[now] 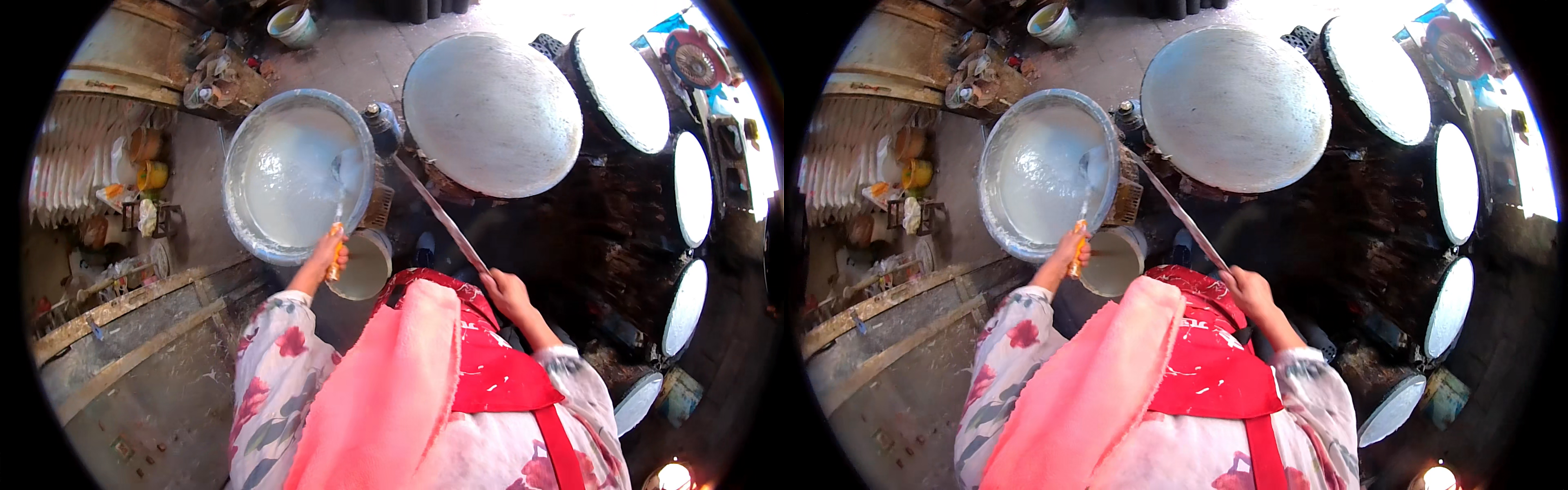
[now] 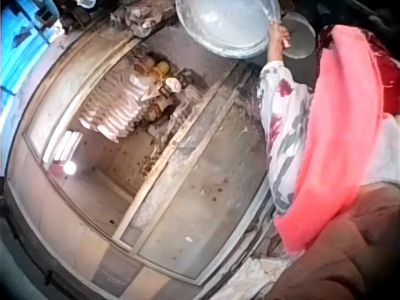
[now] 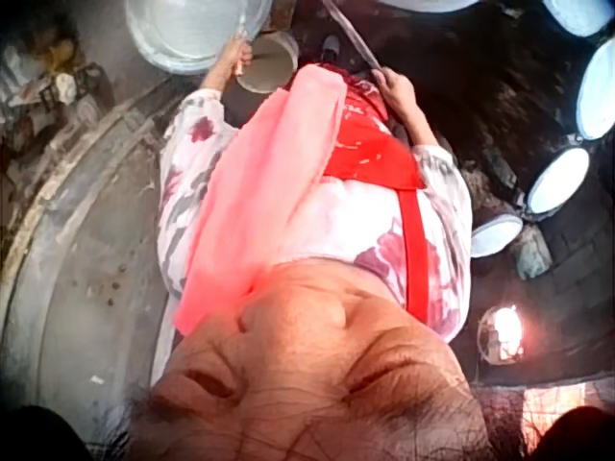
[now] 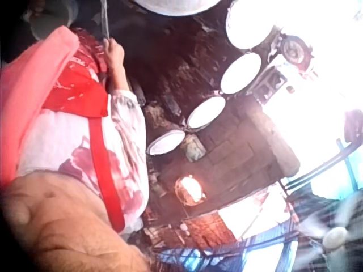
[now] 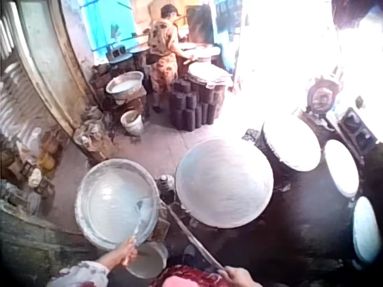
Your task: The person scoops white batter from a large metal bowl and pours it onto several round, heated griddles. Using a long wooden stick, they spread the batter into thin, circular layers. The person then uses a metal spatula to lift the cooked cakes from the griddles and stack them on a nearby surface.
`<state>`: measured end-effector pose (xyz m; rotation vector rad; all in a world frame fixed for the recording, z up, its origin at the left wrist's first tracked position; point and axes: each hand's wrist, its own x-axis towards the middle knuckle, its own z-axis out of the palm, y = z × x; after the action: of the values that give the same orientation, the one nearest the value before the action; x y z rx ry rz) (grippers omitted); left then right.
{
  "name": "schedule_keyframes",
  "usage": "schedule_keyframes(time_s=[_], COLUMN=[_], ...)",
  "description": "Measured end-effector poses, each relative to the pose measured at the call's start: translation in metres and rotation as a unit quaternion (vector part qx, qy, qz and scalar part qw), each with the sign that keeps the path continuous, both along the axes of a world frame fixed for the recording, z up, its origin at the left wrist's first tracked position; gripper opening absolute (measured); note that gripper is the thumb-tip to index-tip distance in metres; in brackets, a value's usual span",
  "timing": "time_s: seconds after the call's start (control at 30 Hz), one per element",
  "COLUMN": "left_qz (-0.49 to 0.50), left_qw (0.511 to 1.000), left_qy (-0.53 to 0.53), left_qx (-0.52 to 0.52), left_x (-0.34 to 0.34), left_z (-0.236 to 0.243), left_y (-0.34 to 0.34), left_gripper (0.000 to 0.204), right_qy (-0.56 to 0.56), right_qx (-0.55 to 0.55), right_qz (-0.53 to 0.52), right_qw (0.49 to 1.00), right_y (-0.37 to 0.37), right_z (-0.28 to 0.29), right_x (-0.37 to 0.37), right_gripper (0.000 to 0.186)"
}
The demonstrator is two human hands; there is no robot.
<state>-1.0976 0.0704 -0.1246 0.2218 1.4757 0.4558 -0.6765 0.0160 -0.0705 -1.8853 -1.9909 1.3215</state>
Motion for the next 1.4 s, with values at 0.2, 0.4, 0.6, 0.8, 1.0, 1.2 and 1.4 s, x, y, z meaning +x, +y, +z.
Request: schedule_keyframes(time_s=[0.2, 0.4, 0.6, 0.8, 1.0, 1.2, 1.4], left_qz=[0.311, 0.272, 0.157, 0.313, 0.328, 0.180, 0.156], left_qw=[0.807, 0.807, 0.866, 0.842, 0.867, 0.905, 0.893], left_qy=[-0.496, -0.465, -0.100, -0.203, -0.151, 0.147, -0.289], left_qx=[0.080, 0.243, 0.464, 0.390, 0.344, 0.357, 0.308], left_x=[0.041, 0.030, 0.017, -0.004, 0.029, 0.082, 0.147], left_z=[0.041, 0.159, 0.243, 0.191, 0.219, 0.217, 0.240], left_y=[-0.020, -0.018, -0.027, -0.032, -0.035, 0.012, 0.067], left_gripper=[0.032, 0.033, 0.037, 0.031, 0.029, 0.029, 0.033], right_qy=[0.263, 0.380, 0.402, 0.201, 0.259, 0.393, 0.435], right_qx=[-0.279, -0.284, -0.060, 0.108, -0.082, -0.177, -0.135], right_qz=[-0.110, -0.077, 0.067, 0.159, 0.088, -0.056, -0.159], right_qw=[0.917, 0.877, 0.911, 0.960, 0.958, 0.901, 0.876], right_y=[0.077, 0.107, 0.139, 0.141, 0.137, 0.149, 0.146], right_z=[-0.025, 0.004, 0.093, 0.094, 0.076, 0.062, 0.060], right_x=[-0.117, -0.160, -0.194, -0.168, -0.112, -0.051, 0.016], right_gripper=[0.046, 0.048, 0.045, 0.038, 0.039, 0.036, 0.026])
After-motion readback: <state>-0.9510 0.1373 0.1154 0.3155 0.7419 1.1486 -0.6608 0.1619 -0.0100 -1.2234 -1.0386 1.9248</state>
